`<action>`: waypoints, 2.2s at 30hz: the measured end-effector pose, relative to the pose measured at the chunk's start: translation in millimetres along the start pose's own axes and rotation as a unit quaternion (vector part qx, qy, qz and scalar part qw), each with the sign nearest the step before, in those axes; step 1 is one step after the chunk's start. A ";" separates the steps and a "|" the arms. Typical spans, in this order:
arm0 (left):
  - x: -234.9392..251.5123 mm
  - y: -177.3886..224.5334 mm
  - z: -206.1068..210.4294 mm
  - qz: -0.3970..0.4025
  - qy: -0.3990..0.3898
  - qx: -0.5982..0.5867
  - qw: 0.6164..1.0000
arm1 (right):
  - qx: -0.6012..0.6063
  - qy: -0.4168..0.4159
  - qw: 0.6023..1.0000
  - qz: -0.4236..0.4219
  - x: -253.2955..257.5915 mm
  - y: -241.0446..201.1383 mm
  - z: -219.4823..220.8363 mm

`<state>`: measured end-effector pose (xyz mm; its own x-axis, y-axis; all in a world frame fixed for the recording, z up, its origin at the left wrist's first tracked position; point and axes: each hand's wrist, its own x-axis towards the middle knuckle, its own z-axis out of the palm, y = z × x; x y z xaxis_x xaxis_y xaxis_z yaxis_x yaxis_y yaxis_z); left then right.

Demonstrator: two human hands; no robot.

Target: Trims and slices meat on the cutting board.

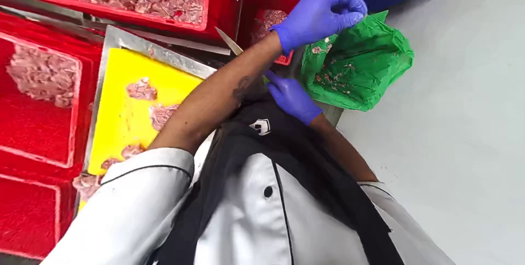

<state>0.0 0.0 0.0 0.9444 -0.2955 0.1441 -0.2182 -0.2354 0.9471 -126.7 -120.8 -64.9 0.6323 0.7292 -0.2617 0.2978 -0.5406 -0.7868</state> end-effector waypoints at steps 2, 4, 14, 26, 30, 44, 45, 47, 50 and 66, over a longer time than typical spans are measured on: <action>-33.5 17.1 -41.1 0.052 0.071 -0.010 0.996 | 0.003 -0.016 1.000 -0.001 1.2 1.5 -1.6; -96.7 20.7 -82.0 0.035 0.179 0.034 0.983 | -0.007 -0.035 0.999 -0.031 7.4 -2.3 0.9; -480.3 -24.7 -74.1 -0.609 0.524 0.168 0.571 | -0.054 -0.197 0.965 -0.162 60.2 -42.7 11.8; -470.7 -37.5 -32.4 -0.469 0.599 0.133 0.636 | -0.047 -0.328 0.923 -0.196 104.0 -86.6 43.5; -463.0 -48.9 -40.7 -0.345 0.701 0.039 0.622 | -0.006 -0.345 0.925 -0.160 106.6 -88.5 50.7; -495.5 41.7 -109.6 -0.004 0.809 0.131 0.573 | -0.178 -0.439 0.849 -0.232 134.2 -112.3 116.6; -492.6 29.0 -96.0 -0.041 0.780 0.178 0.599 | -0.179 -0.402 0.870 -0.222 144.9 -114.0 114.4; -486.6 -9.3 -51.0 -0.212 0.678 0.240 0.662 | -0.189 -0.364 0.887 -0.214 158.2 -119.9 108.1; -472.8 -46.5 10.4 -0.378 0.494 0.296 0.725 | -0.196 -0.339 0.887 -0.245 145.1 -127.1 103.2; -485.1 -64.7 -39.5 -0.377 0.519 0.389 0.661 | -0.392 -0.328 0.796 -0.324 84.6 -144.8 119.9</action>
<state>-434.3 195.2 -119.8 0.4292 0.8769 0.2162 0.7322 -0.4780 0.4852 -202.1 69.5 -40.1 -0.2684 0.8850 -0.3805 0.9267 0.1294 -0.3527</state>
